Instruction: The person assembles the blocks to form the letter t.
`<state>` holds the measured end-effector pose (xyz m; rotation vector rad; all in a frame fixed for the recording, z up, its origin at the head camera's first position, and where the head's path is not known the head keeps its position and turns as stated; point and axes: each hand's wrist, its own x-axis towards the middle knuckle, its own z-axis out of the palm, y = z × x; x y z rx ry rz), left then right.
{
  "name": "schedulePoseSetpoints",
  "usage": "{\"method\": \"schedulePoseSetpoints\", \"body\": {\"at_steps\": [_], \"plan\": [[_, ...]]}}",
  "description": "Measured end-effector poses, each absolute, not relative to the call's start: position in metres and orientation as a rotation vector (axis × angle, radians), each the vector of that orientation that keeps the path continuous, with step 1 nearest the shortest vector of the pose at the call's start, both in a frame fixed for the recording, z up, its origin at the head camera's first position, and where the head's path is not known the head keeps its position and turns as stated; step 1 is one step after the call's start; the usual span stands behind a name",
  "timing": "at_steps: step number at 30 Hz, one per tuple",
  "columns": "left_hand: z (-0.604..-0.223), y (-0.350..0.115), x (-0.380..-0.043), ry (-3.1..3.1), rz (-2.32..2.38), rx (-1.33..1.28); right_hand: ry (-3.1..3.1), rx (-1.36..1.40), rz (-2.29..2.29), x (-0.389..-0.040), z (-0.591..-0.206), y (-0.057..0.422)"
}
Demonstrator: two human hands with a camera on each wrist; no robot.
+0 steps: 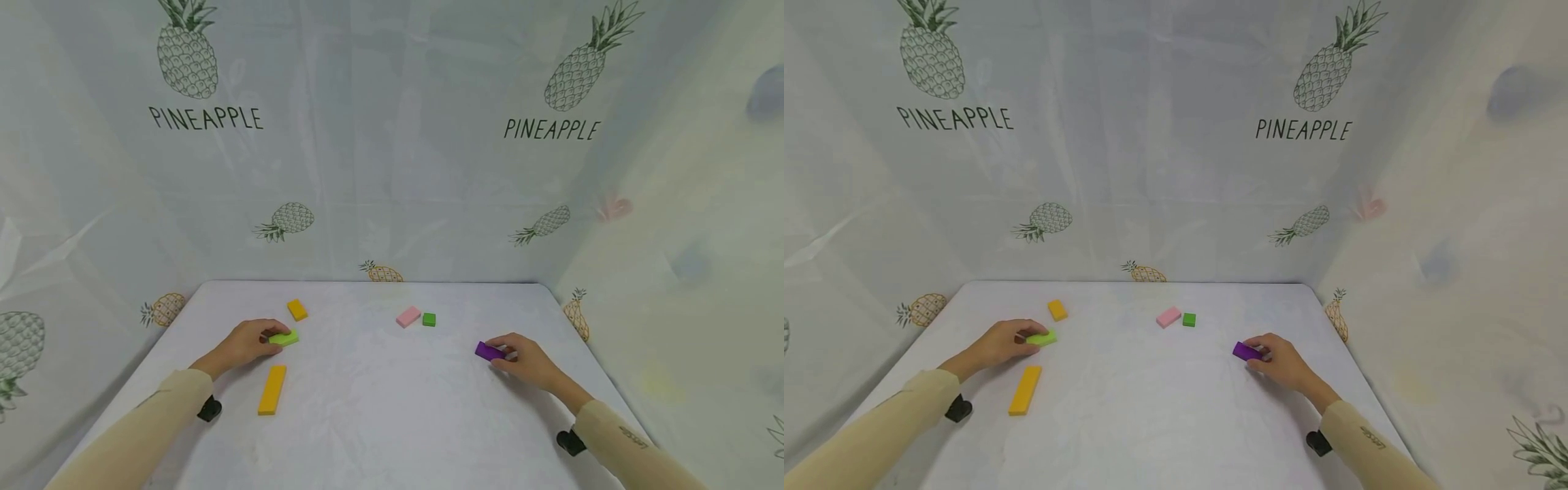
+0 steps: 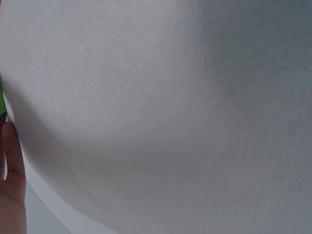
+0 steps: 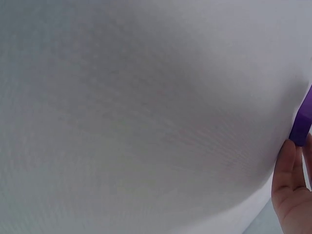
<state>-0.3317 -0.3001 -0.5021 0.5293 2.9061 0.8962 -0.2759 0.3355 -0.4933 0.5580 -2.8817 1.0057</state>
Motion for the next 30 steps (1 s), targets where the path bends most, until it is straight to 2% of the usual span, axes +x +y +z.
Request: {"method": "schedulePoseSetpoints", "body": {"at_steps": [11,30], "plan": [[-0.5013,-0.2981,-0.3295,2.904,0.899,0.561,-2.897,0.519,0.942,-0.2744,-0.4952,0.3322],[-0.5,-0.2984,-0.3286,2.903,0.931,0.601,-2.881,0.609,0.828,-0.2802,-0.4963,0.3347]]}}
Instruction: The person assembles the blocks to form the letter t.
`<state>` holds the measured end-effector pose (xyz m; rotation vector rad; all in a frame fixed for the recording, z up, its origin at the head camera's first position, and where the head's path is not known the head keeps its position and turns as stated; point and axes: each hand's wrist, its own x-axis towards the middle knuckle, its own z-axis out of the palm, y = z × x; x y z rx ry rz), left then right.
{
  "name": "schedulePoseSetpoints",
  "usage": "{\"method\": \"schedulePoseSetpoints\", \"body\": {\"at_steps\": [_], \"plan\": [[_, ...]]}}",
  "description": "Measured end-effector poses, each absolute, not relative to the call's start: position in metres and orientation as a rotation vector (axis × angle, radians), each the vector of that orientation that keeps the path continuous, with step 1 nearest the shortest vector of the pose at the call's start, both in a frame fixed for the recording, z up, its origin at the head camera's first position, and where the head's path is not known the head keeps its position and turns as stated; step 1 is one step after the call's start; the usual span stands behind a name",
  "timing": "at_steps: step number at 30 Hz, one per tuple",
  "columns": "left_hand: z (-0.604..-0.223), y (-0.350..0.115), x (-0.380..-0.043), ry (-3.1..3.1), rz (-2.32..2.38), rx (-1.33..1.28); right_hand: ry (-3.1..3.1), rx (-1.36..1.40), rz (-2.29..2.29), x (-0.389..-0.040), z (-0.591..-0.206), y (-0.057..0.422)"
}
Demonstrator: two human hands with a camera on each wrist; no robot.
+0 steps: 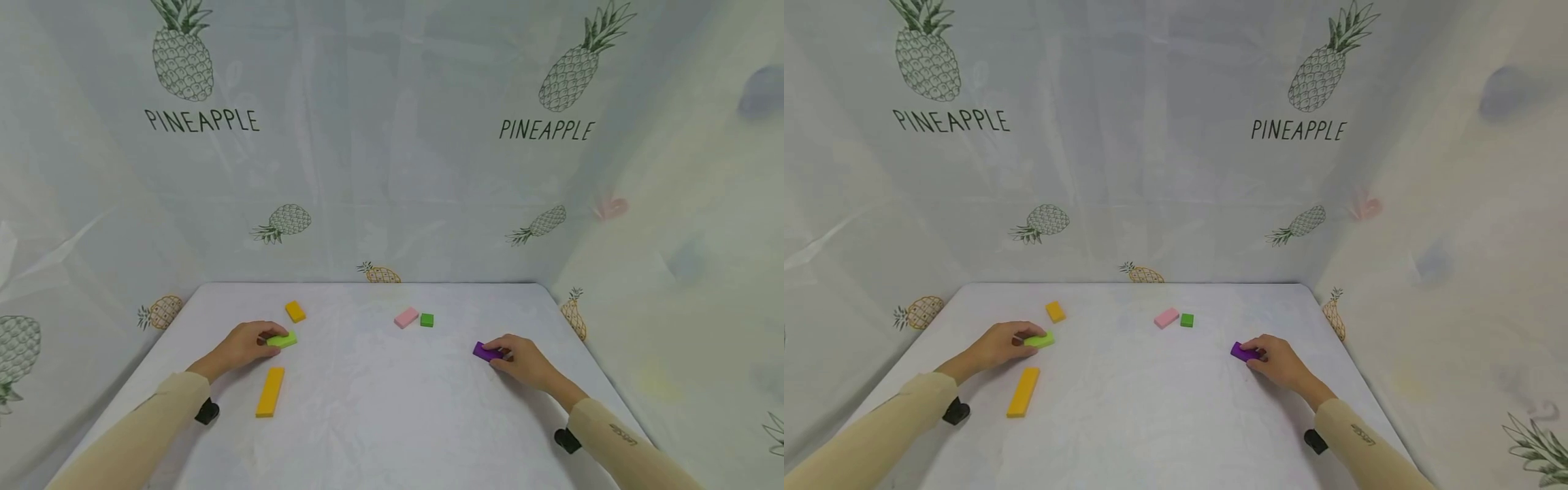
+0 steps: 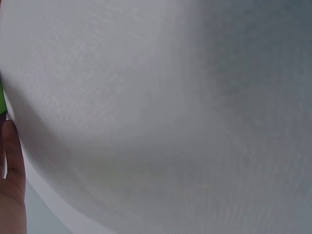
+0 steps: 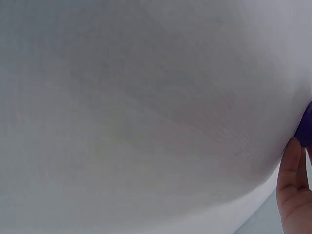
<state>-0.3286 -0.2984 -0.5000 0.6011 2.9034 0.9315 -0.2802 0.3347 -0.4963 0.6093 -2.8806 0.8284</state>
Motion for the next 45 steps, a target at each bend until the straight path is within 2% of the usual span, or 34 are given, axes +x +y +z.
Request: {"method": "schedulePoseSetpoints", "body": {"at_steps": [45], "plan": [[-0.4991,-0.2974,-0.3281,2.93,0.895,0.613,-2.907,0.547,0.795,-0.2817,-0.4938,0.3316]]}}
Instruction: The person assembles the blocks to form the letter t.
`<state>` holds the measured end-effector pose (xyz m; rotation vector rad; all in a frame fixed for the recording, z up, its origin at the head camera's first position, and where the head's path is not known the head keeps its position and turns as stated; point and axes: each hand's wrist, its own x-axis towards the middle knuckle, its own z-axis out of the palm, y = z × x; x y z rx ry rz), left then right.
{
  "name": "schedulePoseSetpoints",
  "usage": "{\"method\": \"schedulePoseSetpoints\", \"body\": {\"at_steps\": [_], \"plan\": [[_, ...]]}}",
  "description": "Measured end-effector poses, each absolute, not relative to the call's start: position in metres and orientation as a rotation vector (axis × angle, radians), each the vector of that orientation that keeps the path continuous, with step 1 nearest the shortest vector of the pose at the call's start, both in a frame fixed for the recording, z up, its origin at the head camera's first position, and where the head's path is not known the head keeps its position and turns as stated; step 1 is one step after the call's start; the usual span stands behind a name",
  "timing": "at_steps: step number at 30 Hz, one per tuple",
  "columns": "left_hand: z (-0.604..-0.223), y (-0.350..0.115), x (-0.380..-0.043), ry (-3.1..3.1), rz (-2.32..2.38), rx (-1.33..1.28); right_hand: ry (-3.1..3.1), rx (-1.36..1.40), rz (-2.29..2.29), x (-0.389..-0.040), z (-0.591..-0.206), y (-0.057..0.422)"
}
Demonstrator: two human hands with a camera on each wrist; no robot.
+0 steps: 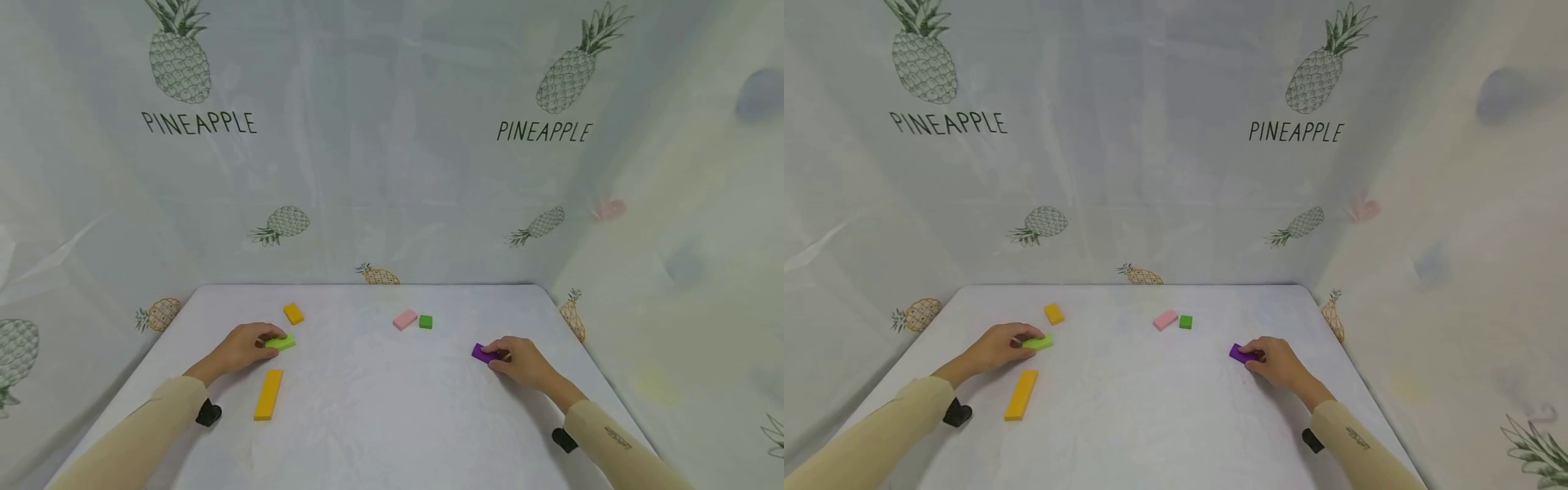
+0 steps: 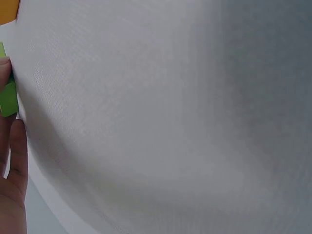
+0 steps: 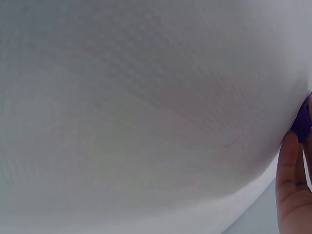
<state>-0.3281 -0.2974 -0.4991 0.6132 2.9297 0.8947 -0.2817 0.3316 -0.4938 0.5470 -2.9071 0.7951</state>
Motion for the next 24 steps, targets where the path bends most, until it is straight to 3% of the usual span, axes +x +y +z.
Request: {"method": "schedulePoseSetpoints", "body": {"at_steps": [24], "plan": [[-0.493,-0.287,-0.331,2.901,0.907,0.693,-2.925,0.541,0.799,-0.283,-0.495,0.334]]}}
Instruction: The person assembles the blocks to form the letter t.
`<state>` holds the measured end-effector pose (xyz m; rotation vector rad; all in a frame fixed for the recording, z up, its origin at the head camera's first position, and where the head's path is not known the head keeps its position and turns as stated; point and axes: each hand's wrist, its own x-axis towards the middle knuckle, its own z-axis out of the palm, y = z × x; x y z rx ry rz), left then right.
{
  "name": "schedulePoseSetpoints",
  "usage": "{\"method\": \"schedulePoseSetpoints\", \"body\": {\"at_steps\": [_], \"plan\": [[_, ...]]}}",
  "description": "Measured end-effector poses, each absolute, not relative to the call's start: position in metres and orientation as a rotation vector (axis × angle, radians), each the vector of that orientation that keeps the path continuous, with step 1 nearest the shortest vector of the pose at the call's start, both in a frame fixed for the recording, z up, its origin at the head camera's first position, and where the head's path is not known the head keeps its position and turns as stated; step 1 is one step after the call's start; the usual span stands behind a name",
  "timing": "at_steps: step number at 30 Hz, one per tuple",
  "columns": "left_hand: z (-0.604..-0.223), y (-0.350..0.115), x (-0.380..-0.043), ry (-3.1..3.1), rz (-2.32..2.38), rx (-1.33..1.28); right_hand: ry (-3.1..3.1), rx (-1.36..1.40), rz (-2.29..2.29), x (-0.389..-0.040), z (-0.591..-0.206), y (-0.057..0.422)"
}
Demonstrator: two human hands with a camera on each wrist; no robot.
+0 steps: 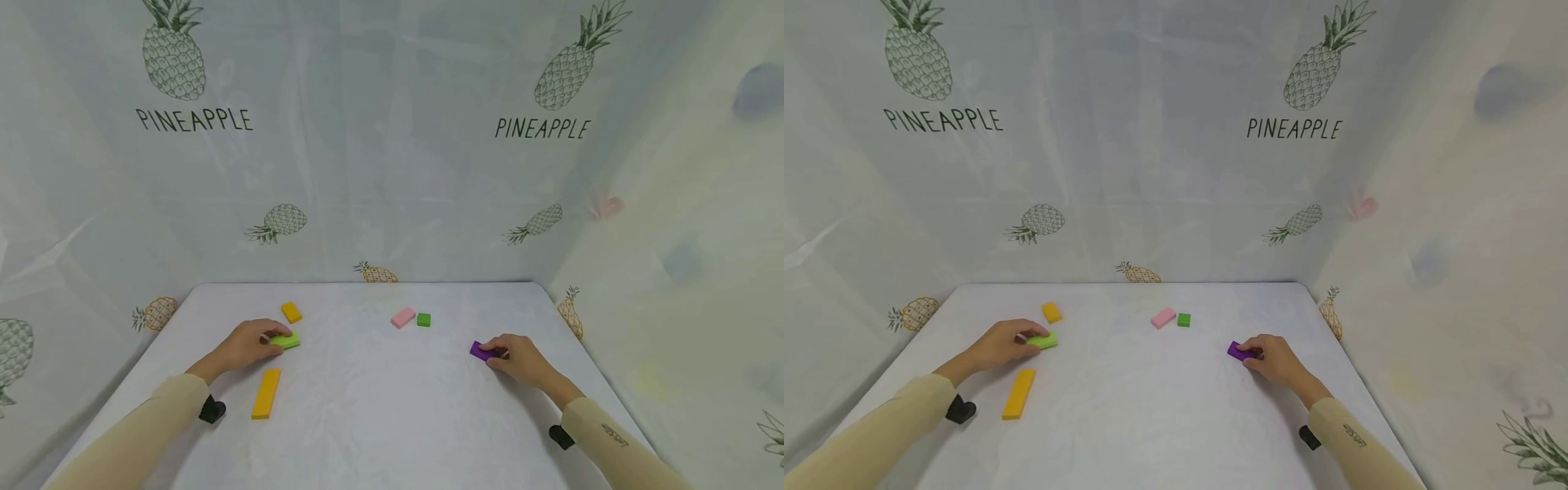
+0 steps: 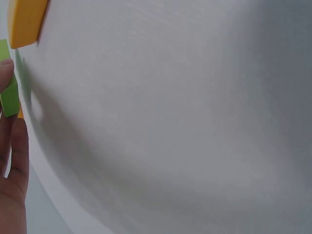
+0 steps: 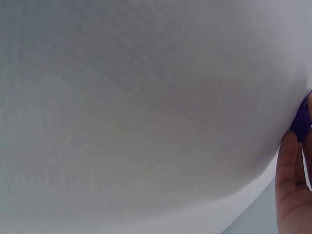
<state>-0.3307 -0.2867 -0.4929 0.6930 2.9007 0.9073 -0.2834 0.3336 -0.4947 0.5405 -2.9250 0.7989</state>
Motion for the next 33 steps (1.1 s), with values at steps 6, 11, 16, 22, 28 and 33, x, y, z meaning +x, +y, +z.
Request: {"method": "schedulePoseSetpoints", "body": {"at_steps": [6,11,16,22,28,33], "plan": [[-0.489,-0.277,-0.331,2.876,0.932,0.691,-2.932,0.534,0.788,-0.283,-0.493,0.332],[-0.486,-0.268,-0.33,2.854,0.957,0.698,-2.922,0.546,0.792,-0.283,-0.493,0.331],[-0.486,-0.262,-0.33,2.845,0.952,0.726,-2.915,0.557,0.795,-0.284,-0.494,0.331],[-0.484,-0.255,-0.33,2.856,0.944,0.757,-2.916,0.557,0.789,-0.283,-0.493,0.331],[-0.481,-0.243,-0.326,2.858,0.952,0.771,-2.916,0.551,0.8,-0.283,-0.493,0.331],[-0.48,-0.231,-0.323,2.856,0.957,0.79,-2.924,0.54,0.806,-0.282,-0.493,0.331]]}}
